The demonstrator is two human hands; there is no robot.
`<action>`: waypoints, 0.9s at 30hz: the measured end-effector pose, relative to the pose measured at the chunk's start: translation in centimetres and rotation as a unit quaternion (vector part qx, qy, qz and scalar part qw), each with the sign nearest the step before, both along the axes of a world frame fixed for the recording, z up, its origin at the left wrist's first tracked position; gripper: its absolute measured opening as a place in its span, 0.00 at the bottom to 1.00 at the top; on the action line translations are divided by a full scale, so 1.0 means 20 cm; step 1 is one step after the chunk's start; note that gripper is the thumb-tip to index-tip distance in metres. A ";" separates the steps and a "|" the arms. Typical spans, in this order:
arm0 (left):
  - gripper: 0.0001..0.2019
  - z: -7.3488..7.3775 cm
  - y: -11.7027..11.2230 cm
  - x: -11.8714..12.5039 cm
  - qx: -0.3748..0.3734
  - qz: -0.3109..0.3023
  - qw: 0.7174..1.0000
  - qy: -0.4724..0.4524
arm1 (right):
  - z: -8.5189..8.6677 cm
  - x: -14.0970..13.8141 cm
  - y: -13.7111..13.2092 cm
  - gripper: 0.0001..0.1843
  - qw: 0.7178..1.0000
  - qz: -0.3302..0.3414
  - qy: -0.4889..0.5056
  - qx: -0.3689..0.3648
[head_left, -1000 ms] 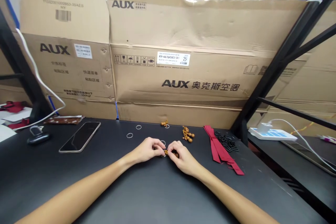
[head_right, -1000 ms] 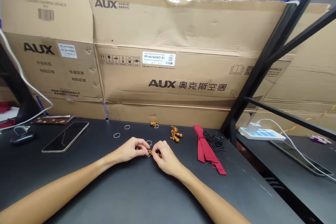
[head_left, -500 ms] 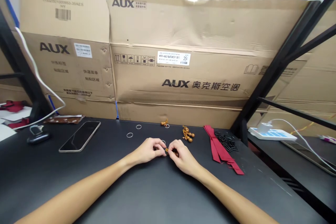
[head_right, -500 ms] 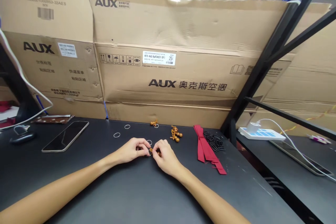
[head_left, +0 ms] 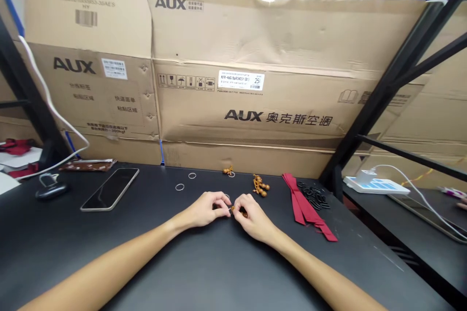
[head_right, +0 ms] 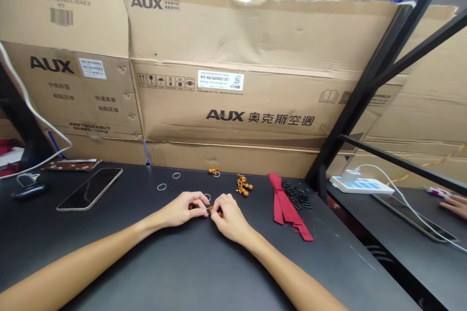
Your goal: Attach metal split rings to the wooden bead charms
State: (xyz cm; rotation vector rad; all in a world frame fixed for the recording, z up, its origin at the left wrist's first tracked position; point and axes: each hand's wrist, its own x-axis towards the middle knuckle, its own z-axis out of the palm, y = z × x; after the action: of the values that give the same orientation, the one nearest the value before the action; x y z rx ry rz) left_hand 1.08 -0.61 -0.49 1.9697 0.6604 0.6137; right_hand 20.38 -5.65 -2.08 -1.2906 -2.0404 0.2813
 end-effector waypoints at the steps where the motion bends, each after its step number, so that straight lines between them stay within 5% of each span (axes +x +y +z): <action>1: 0.11 0.00 0.00 0.00 0.002 -0.004 1.000 -0.003 | 0.00 0.00 0.00 0.08 1.000 -0.002 -0.002 -0.001; 7: 0.09 -0.01 0.00 -0.01 0.040 -0.023 0.999 -0.003 | 0.00 0.02 0.01 0.08 0.999 -0.029 -0.032 0.004; 15: 0.06 0.04 -0.04 0.00 0.209 0.020 0.975 0.071 | -0.01 0.04 0.01 0.07 0.998 0.002 -0.033 0.048; 27: 0.06 -0.03 -0.05 0.00 0.299 0.046 0.951 0.072 | 0.00 0.03 -0.01 0.05 0.996 0.054 -0.032 0.057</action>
State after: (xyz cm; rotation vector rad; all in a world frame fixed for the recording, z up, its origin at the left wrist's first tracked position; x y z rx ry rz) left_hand 1.08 -1.52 -1.05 2.5768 0.7144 0.7990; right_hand 20.88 -5.81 -2.01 -1.1349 -2.1530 0.1720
